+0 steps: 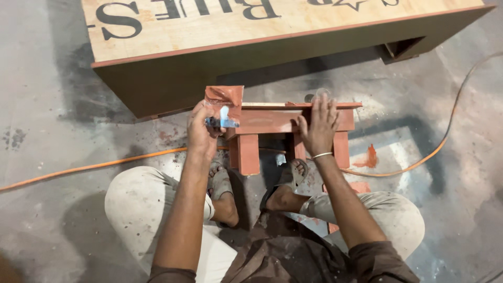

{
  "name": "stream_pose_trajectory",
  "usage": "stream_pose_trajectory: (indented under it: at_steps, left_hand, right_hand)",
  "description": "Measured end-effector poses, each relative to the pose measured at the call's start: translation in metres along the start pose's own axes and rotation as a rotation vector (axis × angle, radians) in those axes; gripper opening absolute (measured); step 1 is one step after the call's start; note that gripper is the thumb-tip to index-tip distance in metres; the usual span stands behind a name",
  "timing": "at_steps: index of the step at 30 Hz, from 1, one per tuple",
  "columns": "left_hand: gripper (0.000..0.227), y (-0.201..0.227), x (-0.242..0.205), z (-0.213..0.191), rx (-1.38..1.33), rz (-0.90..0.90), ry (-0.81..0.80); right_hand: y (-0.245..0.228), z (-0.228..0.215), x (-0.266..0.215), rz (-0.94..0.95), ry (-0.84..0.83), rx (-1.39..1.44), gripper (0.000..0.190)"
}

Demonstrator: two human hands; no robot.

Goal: The person sits on the floor and applies reddish-brown wood filler to a small wooden stool using a putty knife and fingers. The person repeatedly scoops filler from a flat container and spreads it over the stool's legs and frame, smoothing the surface.

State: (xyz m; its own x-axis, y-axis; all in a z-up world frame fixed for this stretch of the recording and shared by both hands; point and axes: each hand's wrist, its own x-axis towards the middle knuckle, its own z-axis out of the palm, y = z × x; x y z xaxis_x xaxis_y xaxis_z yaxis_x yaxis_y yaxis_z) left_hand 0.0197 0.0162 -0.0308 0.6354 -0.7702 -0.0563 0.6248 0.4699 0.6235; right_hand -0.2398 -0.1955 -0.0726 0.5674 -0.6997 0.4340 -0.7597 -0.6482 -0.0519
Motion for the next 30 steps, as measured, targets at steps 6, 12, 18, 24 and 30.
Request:
stream_pose_trajectory:
  at_steps: [6, 12, 18, 24, 30]
  left_hand:
    - [0.010, 0.004, -0.003, -0.016, 0.055, -0.093, -0.011]
    - [0.011, -0.008, -0.017, -0.025, 0.014, -0.401, -0.218]
    - [0.050, -0.026, -0.015, -0.033, -0.054, -0.542, -0.501]
    - [0.040, -0.038, -0.008, -0.022, 0.153, -0.634, -0.445]
    - [0.030, -0.034, -0.007, -0.012, 0.286, -0.425, -0.261]
  right_hand:
    - [-0.096, 0.001, -0.001, -0.202, -0.072, 0.147, 0.069]
    - [-0.112, -0.060, 0.013, -0.485, -0.125, 0.559, 0.078]
    - [-0.093, -0.139, 0.009, -0.773, -0.184, 0.136, 0.075]
    - [-0.083, -0.159, -0.004, -0.676, -0.363, 0.186, 0.065]
    - [-0.074, -0.129, -0.007, -0.534, -0.480, 0.512, 0.052]
